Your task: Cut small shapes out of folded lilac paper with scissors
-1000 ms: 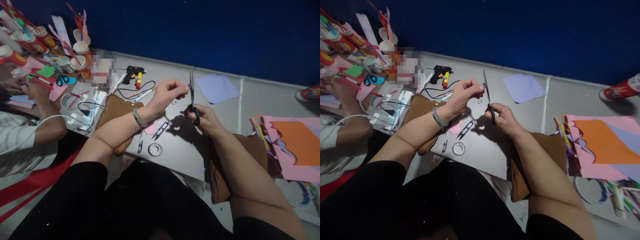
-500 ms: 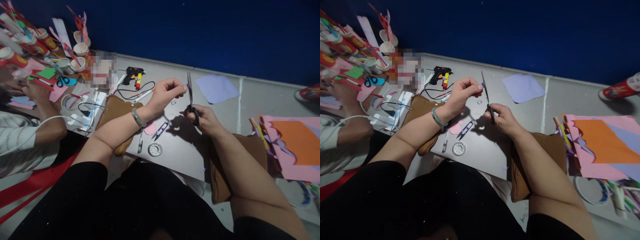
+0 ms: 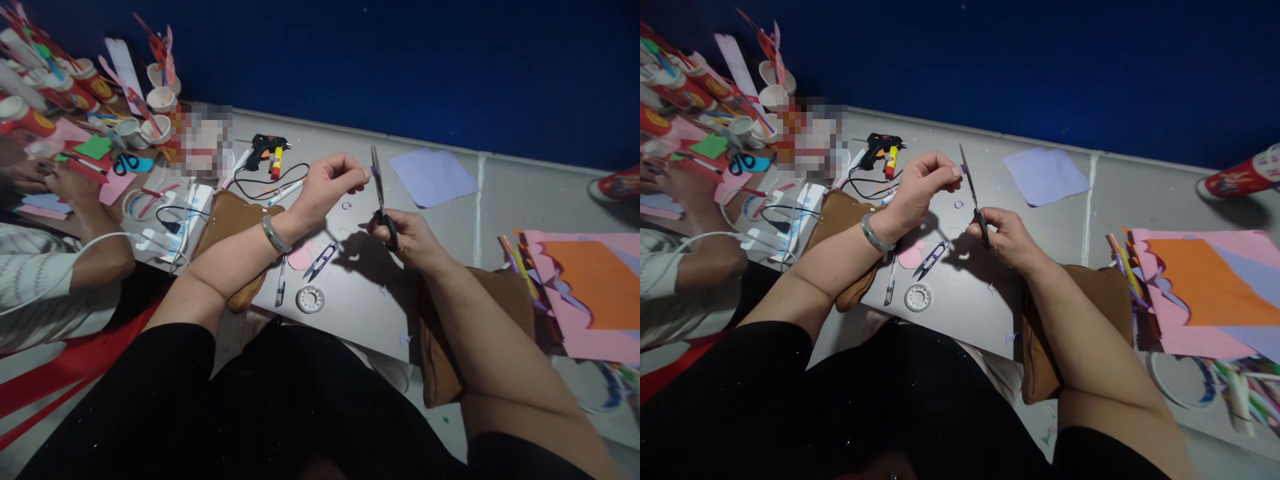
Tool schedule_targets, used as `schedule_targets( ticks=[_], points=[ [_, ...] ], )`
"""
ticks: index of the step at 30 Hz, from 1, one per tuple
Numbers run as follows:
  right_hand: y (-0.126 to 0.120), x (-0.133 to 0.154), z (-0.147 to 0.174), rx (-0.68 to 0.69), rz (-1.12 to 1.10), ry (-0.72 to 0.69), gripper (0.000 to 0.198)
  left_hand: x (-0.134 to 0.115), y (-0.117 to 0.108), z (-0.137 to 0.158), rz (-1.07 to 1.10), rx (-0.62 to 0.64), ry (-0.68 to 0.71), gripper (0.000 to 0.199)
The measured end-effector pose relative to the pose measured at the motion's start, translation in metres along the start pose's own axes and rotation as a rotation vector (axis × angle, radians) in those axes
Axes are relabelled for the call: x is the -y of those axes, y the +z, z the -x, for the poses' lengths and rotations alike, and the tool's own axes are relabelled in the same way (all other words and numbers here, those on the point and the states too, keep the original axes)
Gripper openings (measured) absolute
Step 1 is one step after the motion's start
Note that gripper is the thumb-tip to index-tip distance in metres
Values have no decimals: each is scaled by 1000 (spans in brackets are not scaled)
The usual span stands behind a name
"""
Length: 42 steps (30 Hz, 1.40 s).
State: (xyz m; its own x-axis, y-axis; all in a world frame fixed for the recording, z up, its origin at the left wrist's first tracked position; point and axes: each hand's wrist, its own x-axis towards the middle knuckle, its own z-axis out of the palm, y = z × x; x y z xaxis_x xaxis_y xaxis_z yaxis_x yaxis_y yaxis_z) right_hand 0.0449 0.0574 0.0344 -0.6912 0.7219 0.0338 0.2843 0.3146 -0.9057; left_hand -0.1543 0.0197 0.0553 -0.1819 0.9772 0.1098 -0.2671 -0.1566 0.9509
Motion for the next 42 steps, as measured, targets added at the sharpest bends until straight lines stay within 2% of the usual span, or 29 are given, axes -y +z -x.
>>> schedule_targets(
  ticks=[18,29,34,38,42],
  points=[
    [-2,2,0,24,2,3,55,-3,1,-3,11,-68,-67,26],
    [-1,-1,0,-3,-37,35,61,-5,0,-3,-25,-44,-14,29],
    [1,-6,-1,-131,-148,11,60,-2,1,-3,-27,-43,-63,26],
    [3,-17,-4,-279,-306,3,48,5,2,-3,-32,-4,-153,23],
    [1,-25,-8,-364,-297,21,42,8,6,2,-97,67,-224,21]
  ],
)
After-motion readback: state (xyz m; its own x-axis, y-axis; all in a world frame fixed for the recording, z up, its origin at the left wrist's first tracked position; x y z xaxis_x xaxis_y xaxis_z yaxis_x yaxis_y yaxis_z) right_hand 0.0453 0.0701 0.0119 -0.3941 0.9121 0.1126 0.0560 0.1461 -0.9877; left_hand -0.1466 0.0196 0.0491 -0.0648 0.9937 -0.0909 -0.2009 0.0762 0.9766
